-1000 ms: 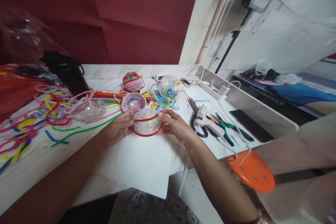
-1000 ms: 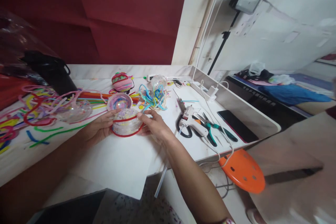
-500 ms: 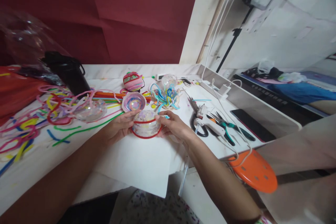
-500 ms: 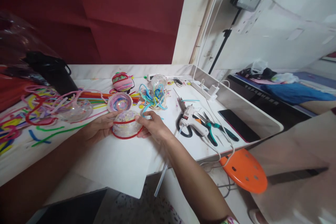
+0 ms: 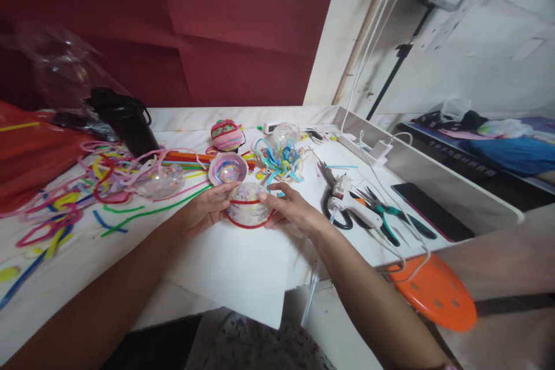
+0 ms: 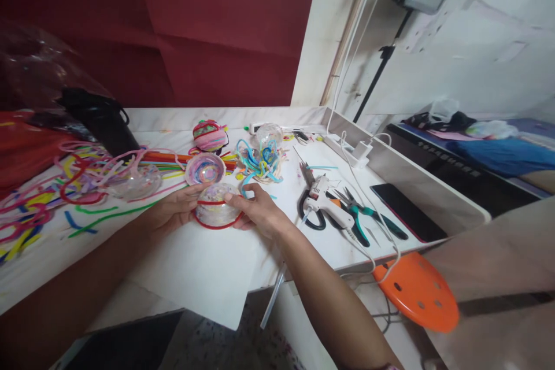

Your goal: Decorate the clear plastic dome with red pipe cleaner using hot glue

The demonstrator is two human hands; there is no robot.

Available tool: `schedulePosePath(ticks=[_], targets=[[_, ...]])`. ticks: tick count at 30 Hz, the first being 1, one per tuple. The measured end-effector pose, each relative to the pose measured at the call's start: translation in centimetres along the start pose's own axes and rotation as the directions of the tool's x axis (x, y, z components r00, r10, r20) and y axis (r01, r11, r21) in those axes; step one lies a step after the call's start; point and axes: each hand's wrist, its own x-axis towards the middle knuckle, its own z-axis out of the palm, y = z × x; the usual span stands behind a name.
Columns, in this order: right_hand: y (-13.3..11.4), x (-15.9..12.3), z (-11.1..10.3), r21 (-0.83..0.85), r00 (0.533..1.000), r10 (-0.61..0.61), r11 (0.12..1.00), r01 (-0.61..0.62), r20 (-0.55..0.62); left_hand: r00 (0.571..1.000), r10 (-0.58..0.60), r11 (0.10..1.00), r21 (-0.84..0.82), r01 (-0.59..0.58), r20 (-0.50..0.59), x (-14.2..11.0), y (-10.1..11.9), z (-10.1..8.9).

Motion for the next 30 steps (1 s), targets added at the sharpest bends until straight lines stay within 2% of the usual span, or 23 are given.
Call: schedulePosePath(ticks=[9, 15, 24, 30], targets=[[0.4, 0.3, 0.3, -0.034, 0.999, -0.013, 0.999, 0.012, -0.036, 0.999, -0.020, 0.999, -0.026, 0.021, 0.050, -0.2, 0.1, 0.1], [0.4, 0.2, 0.4, -0.024, 0.999, -0.011, 1.000, 0.010, -0.040, 0.998, -0.056, 0.998, -0.015, 0.056, 0.030, -0.5, 0.6, 0.7], [0.5, 0.3, 0.2, -0.010, 0.998, 0.004, 1.000, -0.005, -0.058, 0.998, -0.036, 0.999, -0.001, 0.036, 0.045, -0.7, 0.7, 1.2], [0.2, 0.2, 0.3, -0.015, 0.999, 0.007, 1.000, -0.007, -0.053, 0.999, -0.024, 0.999, -0.040, 0.023, -0.025, -0.7, 0.5, 1.2]])
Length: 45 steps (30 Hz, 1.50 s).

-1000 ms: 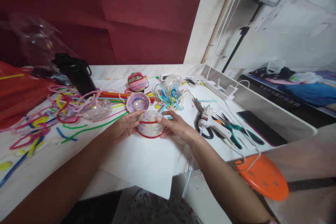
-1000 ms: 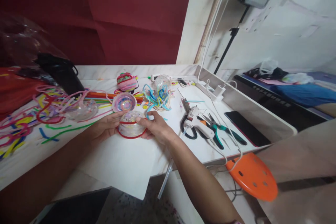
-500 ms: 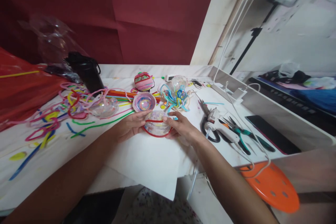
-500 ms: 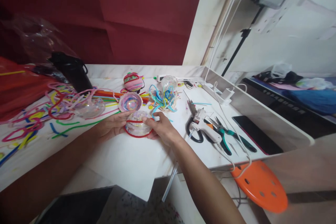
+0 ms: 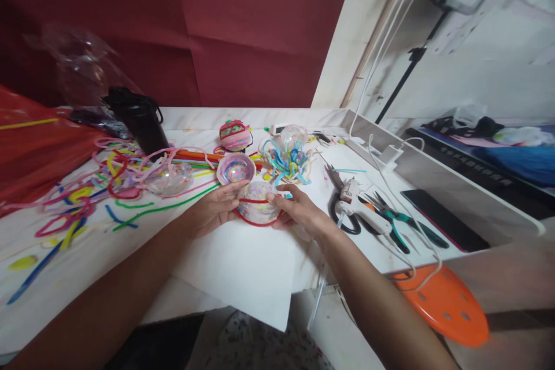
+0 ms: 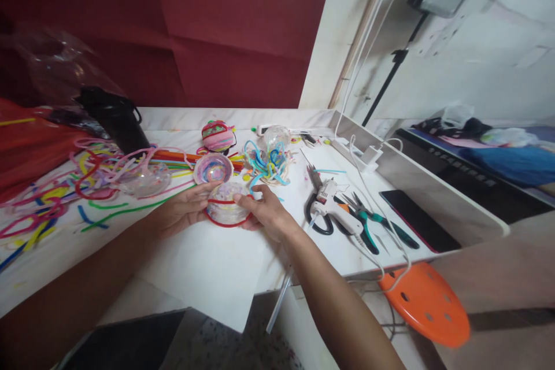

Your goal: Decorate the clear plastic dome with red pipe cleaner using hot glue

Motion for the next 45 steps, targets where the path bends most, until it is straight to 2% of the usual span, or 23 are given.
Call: schedulePosePath(ticks=[6, 12, 22, 35, 45], targets=[[-0.2, 0.1, -0.8, 0.064, 0.995, -0.023, 0.998, 0.017, 0.098, 0.999, 0.013, 1.000, -0.021, -0.014, -0.050, 0.1, 0.3, 0.1], [-0.6, 0.5, -1.7, 0.199, 0.969, -0.109, 0.978, 0.064, 0.224, 0.993, 0.053, 0.998, -0.024, -0.056, -0.102, 0.3, 0.6, -0.5], [-0.7, 0.7, -1.3, 0.260, 0.975, -0.075, 0.965, 0.019, 0.209, 0.995, 0.086, 0.995, 0.045, -0.084, -0.048, 0.7, 0.0, -2.2], [-0.5, 0.7, -0.8, 0.238, 0.988, -0.018, 0.971, -0.020, 0.156, 0.996, 0.072, 0.992, 0.112, -0.065, -0.058, 0.2, 0.5, -1.2], [-0.2, 1.3, -0.9, 0.304, 0.969, 0.017, 0.948, -0.094, 0.247, 0.996, 0.075, 0.991, 0.115, -0.070, -0.046, 0.2, 0.7, -1.0]])
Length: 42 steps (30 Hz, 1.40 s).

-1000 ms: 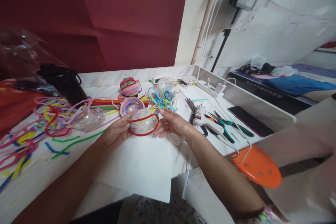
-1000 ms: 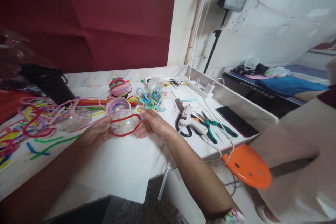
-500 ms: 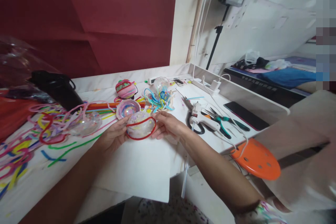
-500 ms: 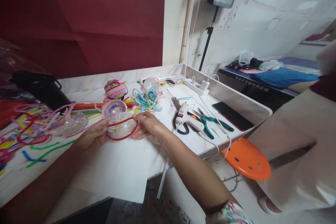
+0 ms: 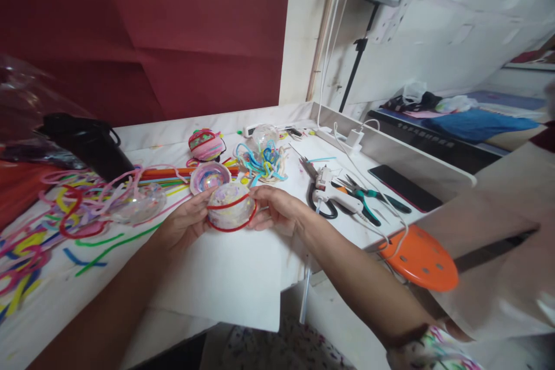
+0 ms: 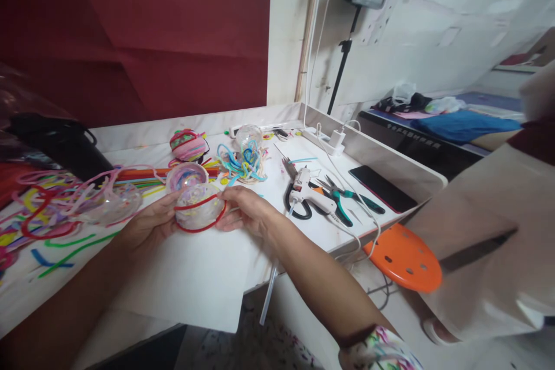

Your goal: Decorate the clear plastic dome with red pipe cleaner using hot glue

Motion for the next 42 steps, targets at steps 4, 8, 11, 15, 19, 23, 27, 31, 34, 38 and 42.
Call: schedulePosePath(ticks=[4, 8, 11, 15, 19, 23, 27, 31, 34, 38, 42], targets=[[0.1, 0.0, -0.1, 0.017, 1.000, 0.020, 1.000, -0.020, 0.000, 1.000, -0.015, 1.000, 0.018, 0.016, -0.024, -0.1, 0.1, 0.0], [0.3, 0.1, -0.3, 0.026, 1.000, 0.014, 1.000, -0.014, -0.015, 0.999, -0.005, 1.000, -0.015, 0.004, -0.037, 0.0, -0.2, 0.0], [0.3, 0.1, -0.4, 0.018, 1.000, 0.010, 1.000, -0.009, -0.025, 0.999, 0.002, 0.999, -0.040, -0.003, -0.047, 0.0, -0.4, 0.1], [0.2, 0.1, -0.4, 0.026, 0.999, 0.008, 1.000, -0.007, -0.054, 0.997, 0.030, 0.996, -0.084, -0.036, -0.074, 0.1, -0.6, 0.4], [0.2, -0.1, -0.3, 0.046, 0.998, 0.007, 0.999, -0.004, -0.064, 0.994, 0.023, 0.993, -0.114, -0.035, -0.105, 0.1, -0.3, 0.9], [0.2, -0.4, -0.2, 0.080, 0.997, -0.030, 0.996, 0.036, -0.072, 0.991, 0.017, 0.990, -0.134, -0.035, -0.132, 0.1, 0.1, 1.3], [0.4, -0.6, 0.0, 0.129, 0.995, -0.079, 0.988, 0.088, -0.067, 0.987, 0.039, 0.987, -0.149, -0.063, -0.157, 0.1, 0.2, 1.5], [0.6, -0.7, 0.0, 0.136, 0.993, -0.107, 0.984, 0.114, -0.056, 0.985, 0.051, 0.985, -0.157, -0.077, -0.166, 0.0, 0.0, 1.7], [1.1, -0.4, -0.2, 0.013, 0.988, -0.112, 0.993, 0.114, -0.103, 0.987, 0.038, 0.984, -0.167, -0.065, -0.158, -0.1, -0.1, 2.0], [2.0, -0.2, -0.3, -0.532, 0.786, -0.546, 0.774, 0.342, -0.288, 0.987, 0.033, 0.982, -0.180, -0.062, -0.158, -0.3, -0.2, 2.5], [2.0, -0.8, 0.9, -0.831, 0.435, -0.880, 0.093, 0.549, 0.189, 0.990, 0.035, 0.984, -0.168, -0.058, -0.137, -0.4, -0.4, 3.0]])
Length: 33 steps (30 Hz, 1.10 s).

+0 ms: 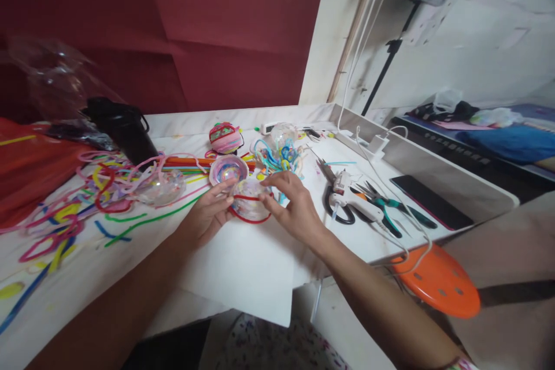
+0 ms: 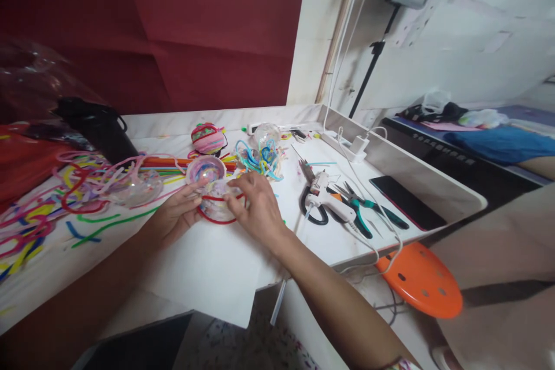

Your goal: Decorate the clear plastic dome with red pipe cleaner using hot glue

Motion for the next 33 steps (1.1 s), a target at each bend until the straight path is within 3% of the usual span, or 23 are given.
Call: schedulePosePath(ticks=[3, 9, 13, 20, 33], targets=[[-1.4, 0.8, 0.5, -0.161, 0.975, -0.178, 0.967, 0.199, 0.134, 1.000, 0.019, 1.000, -0.002, -0.019, 0.013, -0.2, -0.3, 0.2], [-2.4, 2.2, 1.7, -0.317, 0.933, -0.133, 0.917, 0.244, 0.333, 0.999, 0.040, 0.999, 0.020, -0.040, 0.008, -0.4, -0.6, 0.3], [-2.6, 2.2, 1.8, -0.341, 0.927, -0.101, 0.911, 0.232, 0.361, 1.000, 0.023, 1.000, 0.002, -0.023, 0.010, -0.3, -0.6, 0.2], [-2.2, 2.1, 1.5, -0.320, 0.939, -0.128, 0.918, 0.234, 0.319, 0.991, -0.034, 0.995, -0.090, 0.046, 0.130, -0.3, 0.2, -0.5], [-1.5, 2.2, 1.3, -0.244, 0.937, -0.167, 0.938, 0.247, 0.307, 0.983, -0.025, 0.999, 0.024, 0.021, 0.182, -0.2, 0.4, -0.6]])
